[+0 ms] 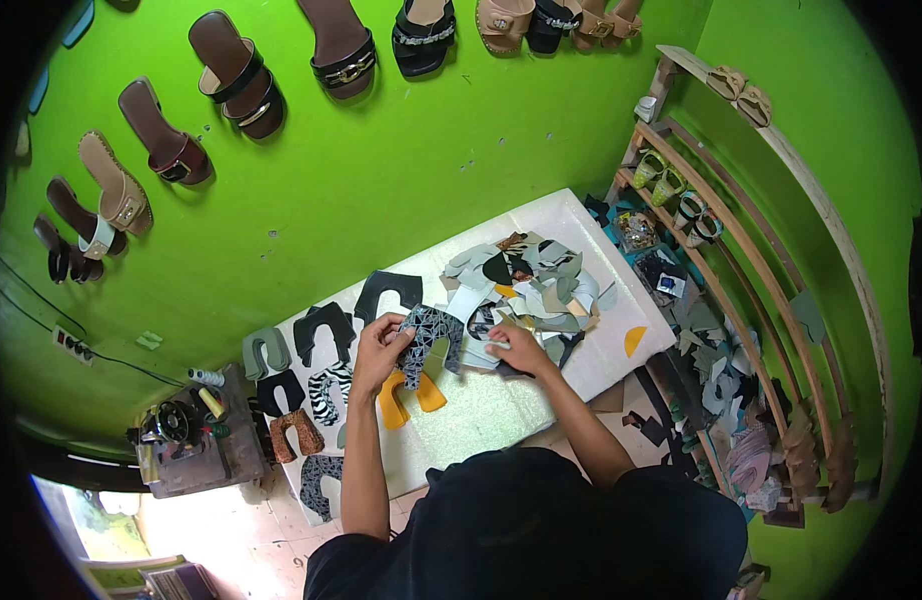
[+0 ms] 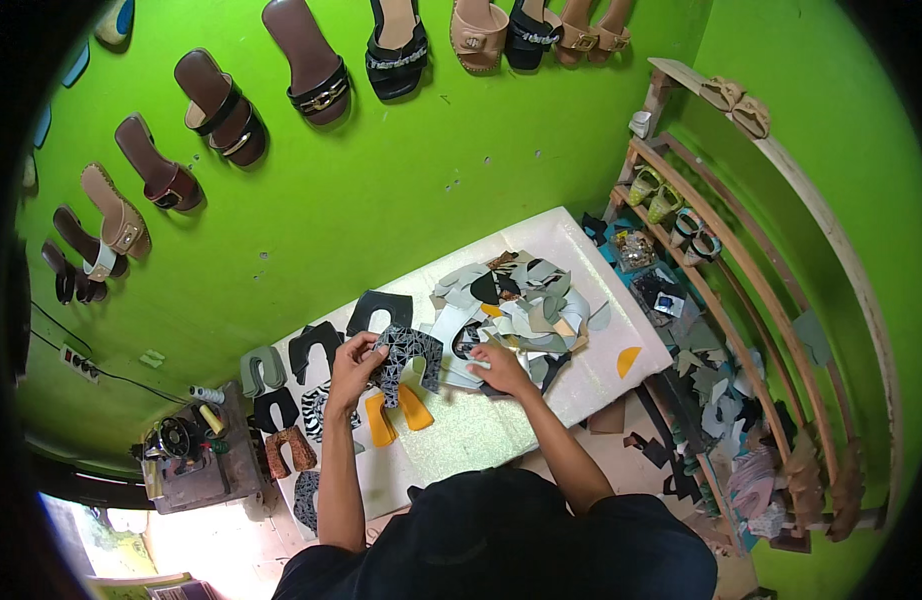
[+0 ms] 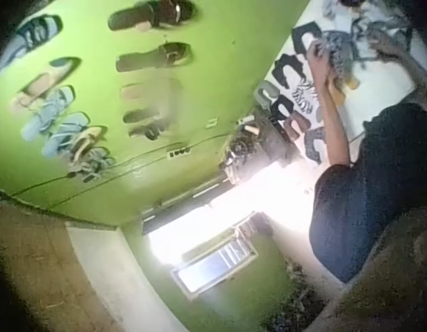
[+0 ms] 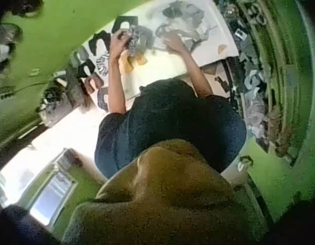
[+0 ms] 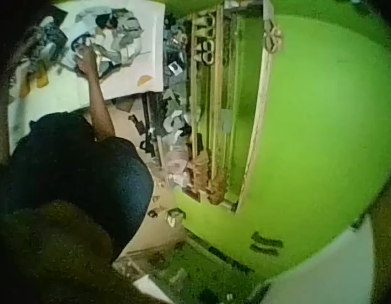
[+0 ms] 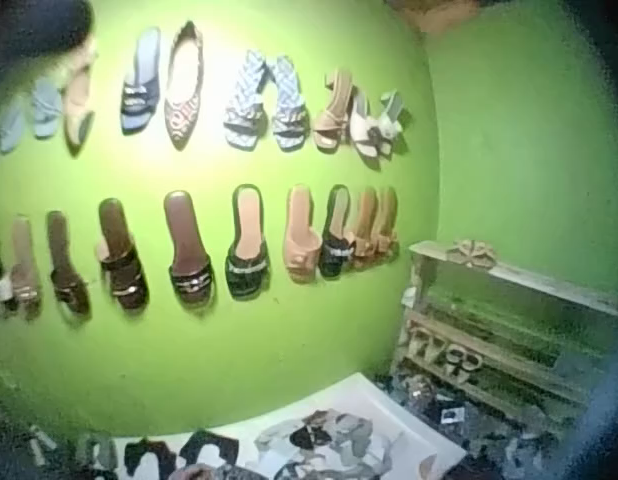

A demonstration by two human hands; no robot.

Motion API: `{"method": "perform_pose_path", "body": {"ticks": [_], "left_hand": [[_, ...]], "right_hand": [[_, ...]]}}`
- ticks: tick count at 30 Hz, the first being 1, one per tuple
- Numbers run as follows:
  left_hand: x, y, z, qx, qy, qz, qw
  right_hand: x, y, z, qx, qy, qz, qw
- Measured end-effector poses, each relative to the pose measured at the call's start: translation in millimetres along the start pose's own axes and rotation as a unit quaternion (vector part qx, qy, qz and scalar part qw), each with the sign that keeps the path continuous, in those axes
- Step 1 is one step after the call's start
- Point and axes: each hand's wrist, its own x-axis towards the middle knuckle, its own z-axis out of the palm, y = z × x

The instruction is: Sorting and laying out various patterned shoe upper components on a work surface.

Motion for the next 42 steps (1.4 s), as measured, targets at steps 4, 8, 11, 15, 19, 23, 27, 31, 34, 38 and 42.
{"method": "perform_pose_path", "body": {"ticks": [4, 8, 11, 15, 19, 23, 27, 31, 34, 38, 42], "left_hand": [[-4, 0, -1, 0.007, 0.019, 0.002, 1.000], [-6, 1, 1, -0.002, 0.015, -0.008, 1.000], [-3, -3, -2, -0.006, 0.011, 0.002, 1.000], [-1, -3, 3, -0.017, 0.014, -0.006, 1.000], [1, -8, 4, -0.043, 0.024, -0.024, 0.999], [5, -13, 4, -0.075, 0.028, -0.046, 0.996], [10, -40, -5, -0.108, 0.049, -0.070, 0.991], [16, -35, 6, -0.111, 0.051, -0.081, 0.989], [21, -44, 6, -0.122, 0.053, -0.087, 0.987], [27, -59, 2, -0.153, 0.049, -0.102, 0.982], [25, -46, 15, -0.193, -0.010, -0.149, 0.970]], "right_hand": [[-11, 0, 28, -0.160, 0.012, -0.007, 0.987], [-15, 0, 30, -0.208, 0.005, 0.003, 0.978], [-7, -5, 22, -0.214, 0.019, -0.010, 0.977], [5, -11, 9, -0.183, 0.095, 0.014, 0.978], [16, -26, -20, -0.029, 0.269, 0.024, 0.962], [25, -24, -56, 0.192, 0.293, 0.058, 0.935], [22, -53, -86, 0.338, 0.205, 0.097, 0.914], [7, -88, -118, 0.515, 0.150, 0.059, 0.842], [-1, -105, -132, 0.589, 0.054, -0.011, 0.806], [-10, -120, -137, 0.642, -0.077, -0.048, 0.761], [-10, -105, -120, 0.570, -0.074, 0.028, 0.818]]}}
